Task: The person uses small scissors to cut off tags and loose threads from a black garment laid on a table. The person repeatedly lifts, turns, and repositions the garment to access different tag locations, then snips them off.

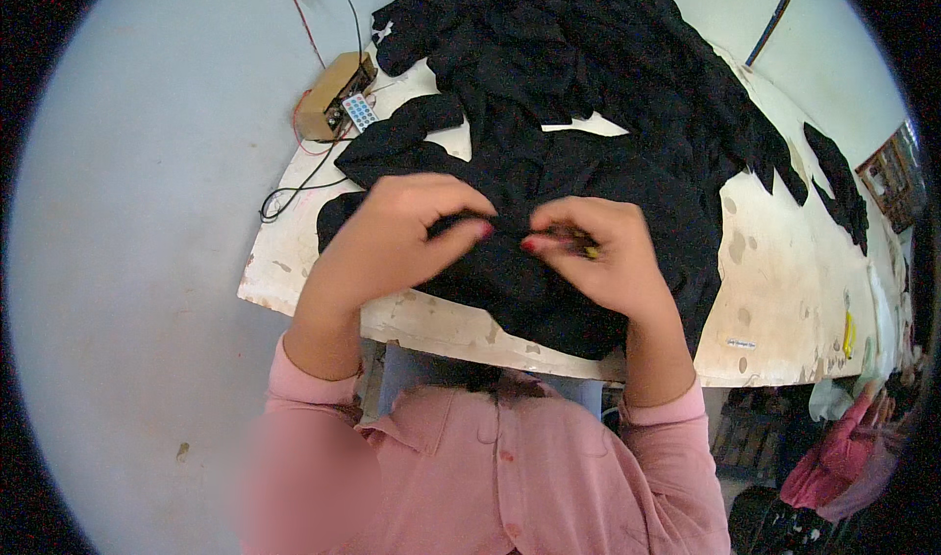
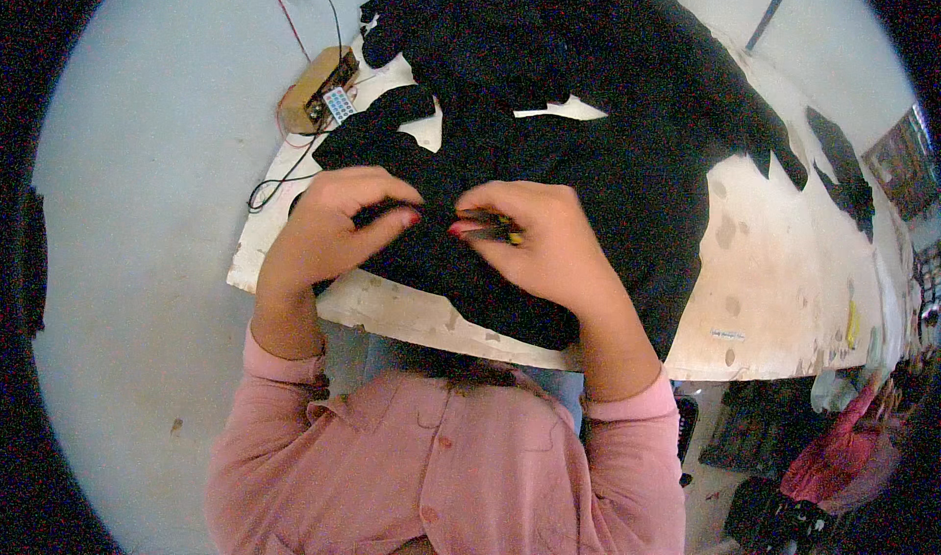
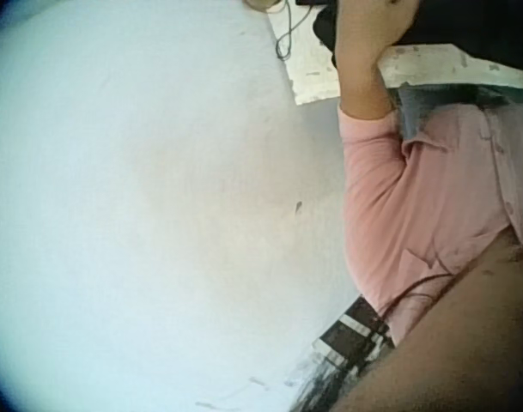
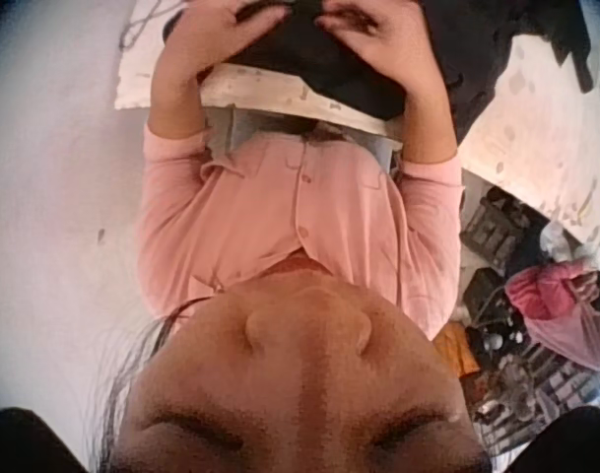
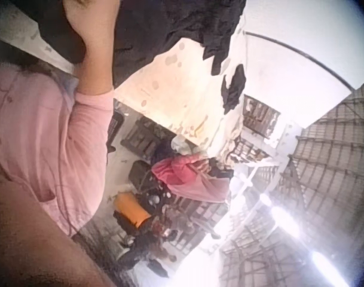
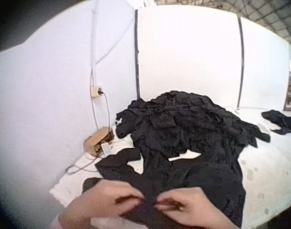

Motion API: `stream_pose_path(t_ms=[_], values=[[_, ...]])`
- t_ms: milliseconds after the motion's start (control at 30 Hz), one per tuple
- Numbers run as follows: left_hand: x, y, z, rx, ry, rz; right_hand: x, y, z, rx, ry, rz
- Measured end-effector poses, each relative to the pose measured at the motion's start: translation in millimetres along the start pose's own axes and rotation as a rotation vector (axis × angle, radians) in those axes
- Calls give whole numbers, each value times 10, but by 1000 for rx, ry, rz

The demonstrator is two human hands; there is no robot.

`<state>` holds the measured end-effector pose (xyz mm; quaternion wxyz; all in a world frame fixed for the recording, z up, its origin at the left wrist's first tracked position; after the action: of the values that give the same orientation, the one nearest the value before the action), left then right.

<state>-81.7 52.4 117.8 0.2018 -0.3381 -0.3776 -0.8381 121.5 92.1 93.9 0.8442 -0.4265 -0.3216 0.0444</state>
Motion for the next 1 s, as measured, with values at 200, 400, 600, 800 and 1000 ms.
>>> stream_pose_path(t_ms=[200, 400, 600, 800, 1000], values=[[111, -25, -108, 59, 73, -48, 121, -252, -44, 177, 222, -92], [168, 268, -100, 14, -4, -97, -205, -154, 72, 33, -52, 221], [515, -61, -349, 27, 549, 328, 175, -506, -223, 422, 308, -290], [937, -487, -874, 226, 839, 487, 250, -725, -893, 611, 372, -888], [939, -624, -1082, 208, 838, 583, 348, -564, -1134, 438, 411, -843]])
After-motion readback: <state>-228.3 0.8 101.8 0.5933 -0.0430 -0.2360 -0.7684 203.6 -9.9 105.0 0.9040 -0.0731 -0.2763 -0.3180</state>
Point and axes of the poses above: each hand's wrist, its own z-axis towards the middle knuckle, its own x-axis out of the back of the hand, y = z × x, the point moved 3 cm from there along z, towards the middle knuckle, and after that the axes turned 2 degrees about -x, right-handed, at the moved point
